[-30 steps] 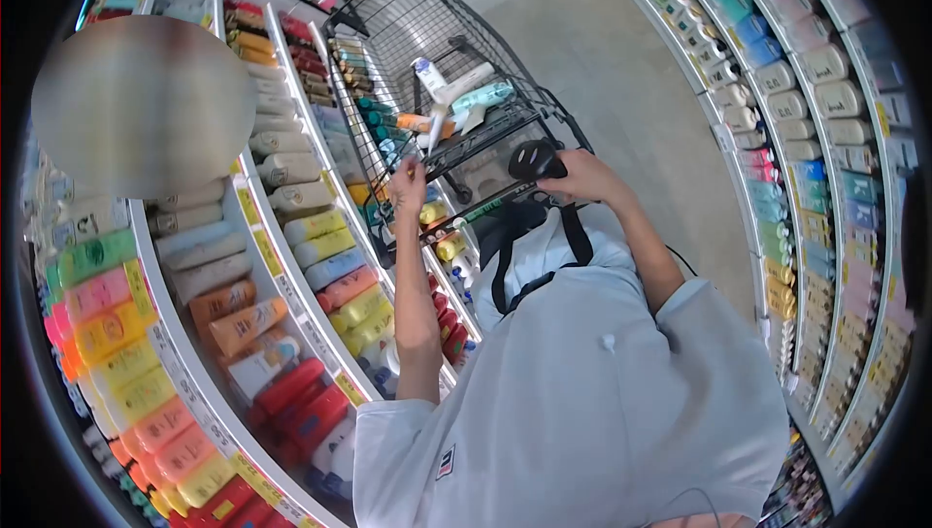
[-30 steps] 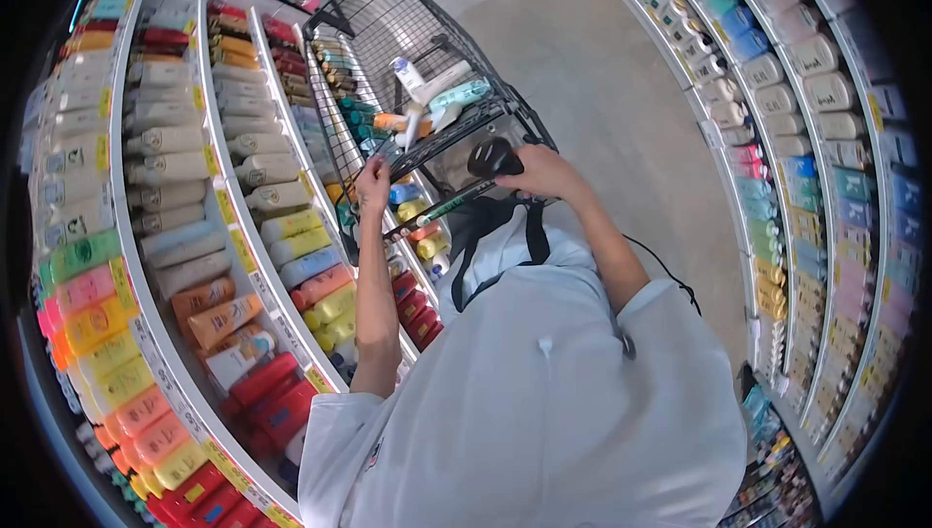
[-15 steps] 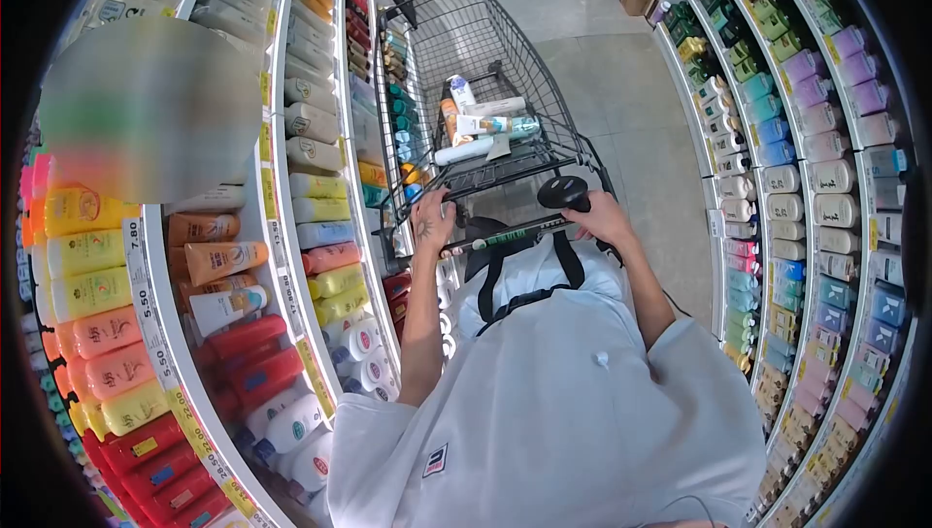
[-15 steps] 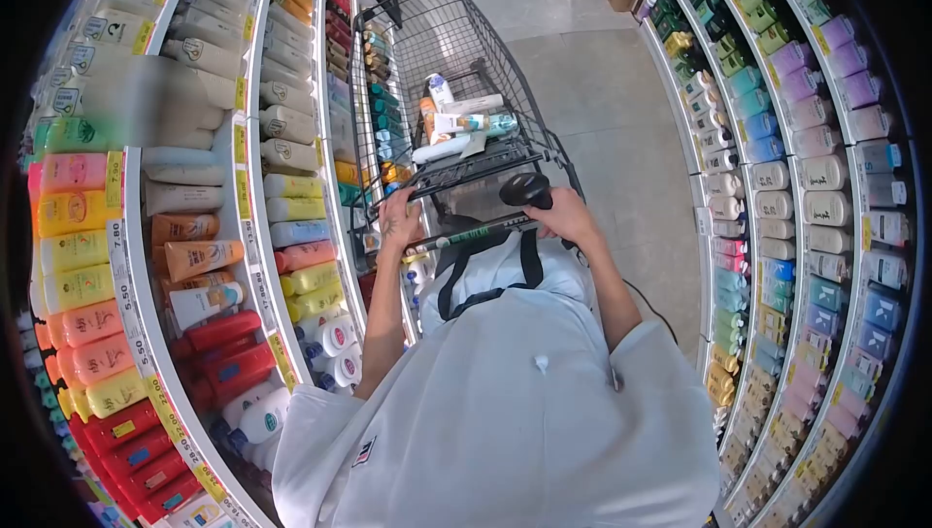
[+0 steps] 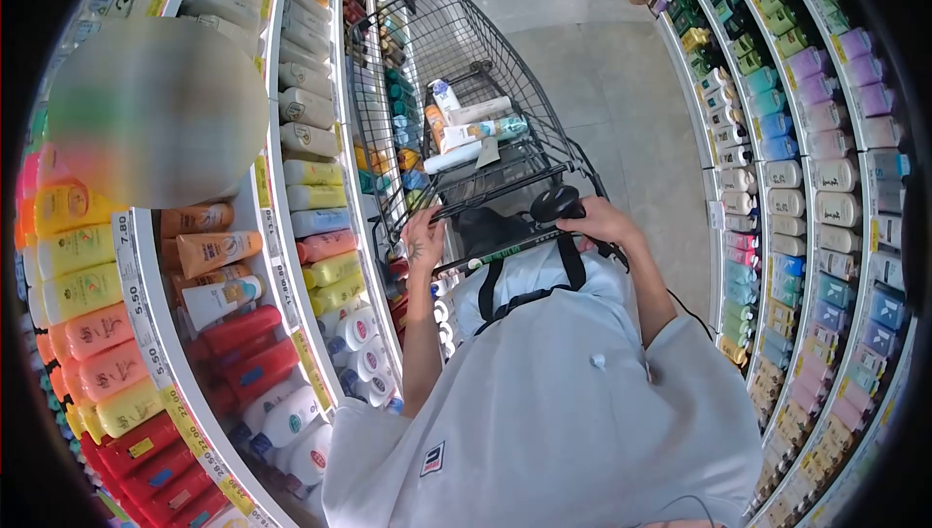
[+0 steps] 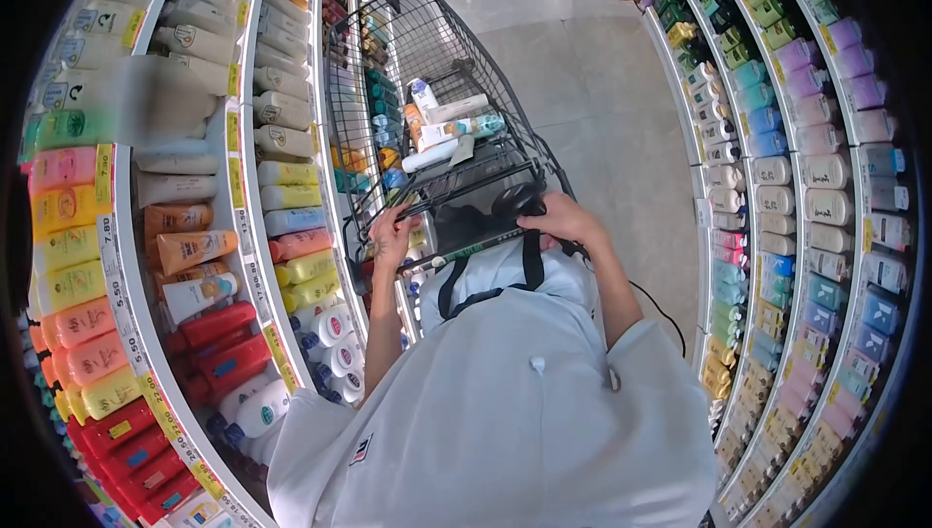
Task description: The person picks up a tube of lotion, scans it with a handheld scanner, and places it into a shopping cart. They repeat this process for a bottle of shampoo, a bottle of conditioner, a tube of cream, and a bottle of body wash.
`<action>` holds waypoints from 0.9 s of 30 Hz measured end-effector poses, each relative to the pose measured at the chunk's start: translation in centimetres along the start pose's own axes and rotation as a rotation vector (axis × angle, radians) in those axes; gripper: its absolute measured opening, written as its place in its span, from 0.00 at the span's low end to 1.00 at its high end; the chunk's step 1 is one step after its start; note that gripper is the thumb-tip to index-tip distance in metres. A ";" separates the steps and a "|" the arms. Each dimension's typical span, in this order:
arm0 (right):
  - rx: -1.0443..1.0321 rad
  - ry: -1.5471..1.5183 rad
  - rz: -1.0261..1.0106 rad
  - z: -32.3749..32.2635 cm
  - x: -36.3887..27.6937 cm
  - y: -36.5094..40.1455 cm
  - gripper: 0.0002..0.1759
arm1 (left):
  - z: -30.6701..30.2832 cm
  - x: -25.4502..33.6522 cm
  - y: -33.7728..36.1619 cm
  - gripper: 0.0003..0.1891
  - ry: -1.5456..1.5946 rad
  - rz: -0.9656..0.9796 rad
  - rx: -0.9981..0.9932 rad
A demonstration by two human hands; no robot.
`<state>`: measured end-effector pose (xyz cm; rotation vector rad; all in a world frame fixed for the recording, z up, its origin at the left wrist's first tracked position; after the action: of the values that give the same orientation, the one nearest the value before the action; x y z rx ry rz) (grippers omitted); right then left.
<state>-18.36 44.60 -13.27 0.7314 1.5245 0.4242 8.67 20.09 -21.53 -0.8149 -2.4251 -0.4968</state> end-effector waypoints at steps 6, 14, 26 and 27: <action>-0.107 0.303 -0.085 1.0 -1.6 -0.8 0.20 | -0.2 -3.0 1.8 0.18 0.048 0.081 0.159; 0.134 0.183 -0.171 -0.7 -3.9 -5.5 0.22 | -1.6 -2.8 4.5 0.20 0.068 -0.026 0.205; -0.062 0.238 -0.075 2.1 -2.6 -7.5 0.22 | -21.4 3.3 6.4 0.25 -0.230 -0.002 1.395; -0.071 0.264 -0.044 1.9 -2.5 -7.8 0.21 | -24.1 2.9 6.2 0.27 -0.174 -0.029 1.542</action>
<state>-18.03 36.93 -16.76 0.6028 1.7598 0.5561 19.42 14.20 0.35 -0.0886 -2.0789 1.3457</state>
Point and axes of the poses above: each hand's wrist, its own y-axis away from the middle knuckle, its own z-axis out of the palm, x = y × z, the point moved 5 cm from there along -y, towards the middle knuckle, and after that the axes turned 2 degrees about -z, right-handed, at the moved point
